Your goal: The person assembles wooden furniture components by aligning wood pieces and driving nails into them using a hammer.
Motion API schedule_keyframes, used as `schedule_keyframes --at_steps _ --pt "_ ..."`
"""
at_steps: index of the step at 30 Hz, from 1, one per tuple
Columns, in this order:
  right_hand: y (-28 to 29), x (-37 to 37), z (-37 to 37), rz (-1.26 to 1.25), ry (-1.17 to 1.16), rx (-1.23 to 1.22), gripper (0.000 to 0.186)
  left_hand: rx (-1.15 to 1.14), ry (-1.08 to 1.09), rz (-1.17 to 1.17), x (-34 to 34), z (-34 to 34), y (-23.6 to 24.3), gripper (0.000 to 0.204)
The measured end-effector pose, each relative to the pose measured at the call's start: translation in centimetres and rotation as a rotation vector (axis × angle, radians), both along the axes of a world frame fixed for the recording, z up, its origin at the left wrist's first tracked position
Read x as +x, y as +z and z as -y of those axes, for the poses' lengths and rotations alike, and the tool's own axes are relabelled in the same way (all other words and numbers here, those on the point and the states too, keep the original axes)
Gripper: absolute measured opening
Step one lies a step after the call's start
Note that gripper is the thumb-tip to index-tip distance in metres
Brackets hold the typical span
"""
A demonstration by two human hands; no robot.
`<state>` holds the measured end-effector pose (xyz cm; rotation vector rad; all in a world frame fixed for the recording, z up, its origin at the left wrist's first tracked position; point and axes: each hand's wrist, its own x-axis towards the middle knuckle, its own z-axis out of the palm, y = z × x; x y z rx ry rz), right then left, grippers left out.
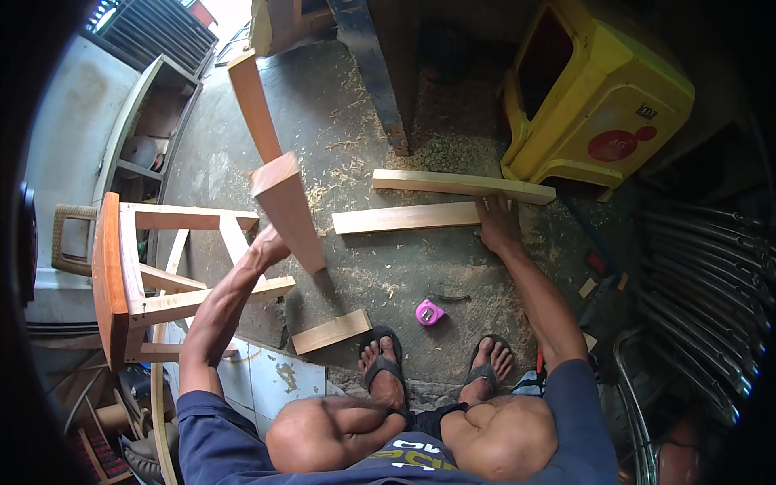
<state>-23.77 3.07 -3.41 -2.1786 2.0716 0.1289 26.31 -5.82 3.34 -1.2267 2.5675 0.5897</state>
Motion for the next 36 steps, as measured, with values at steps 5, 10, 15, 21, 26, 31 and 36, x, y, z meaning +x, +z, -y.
schedule_keyframes --at_steps 5,10,15,21,26,31,36 --pt "0.3 1.9 0.5 0.03 0.051 0.154 0.069 -0.309 -0.224 0.243 10.4 7.3 -4.1 0.041" --pt "2.7 -3.6 -7.5 0.418 -0.105 0.202 0.062 -0.151 -0.199 0.565 8.7 11.3 -6.8 0.023" --pt "3.9 -8.0 -15.6 0.51 -0.274 0.118 0.065 -0.161 -0.24 0.462 10.2 9.1 -5.1 0.018" --pt "5.1 -10.8 -20.5 0.566 -0.455 0.01 0.068 -0.701 0.324 0.014 0.3 -3.0 -1.4 0.043" --pt "6.3 -10.1 -17.9 0.547 -0.368 0.057 0.067 0.068 0.452 -0.229 -6.2 -17.4 -4.0 0.06" --pt "3.9 -7.4 -14.1 0.569 -0.238 0.07 0.066 0.102 0.405 0.008 -7.5 -23.7 -6.2 0.088" --pt "3.3 -5.1 -11.1 0.724 -0.18 0.193 0.065 -0.143 0.479 -0.326 -7.5 -20.4 -7.4 0.064"
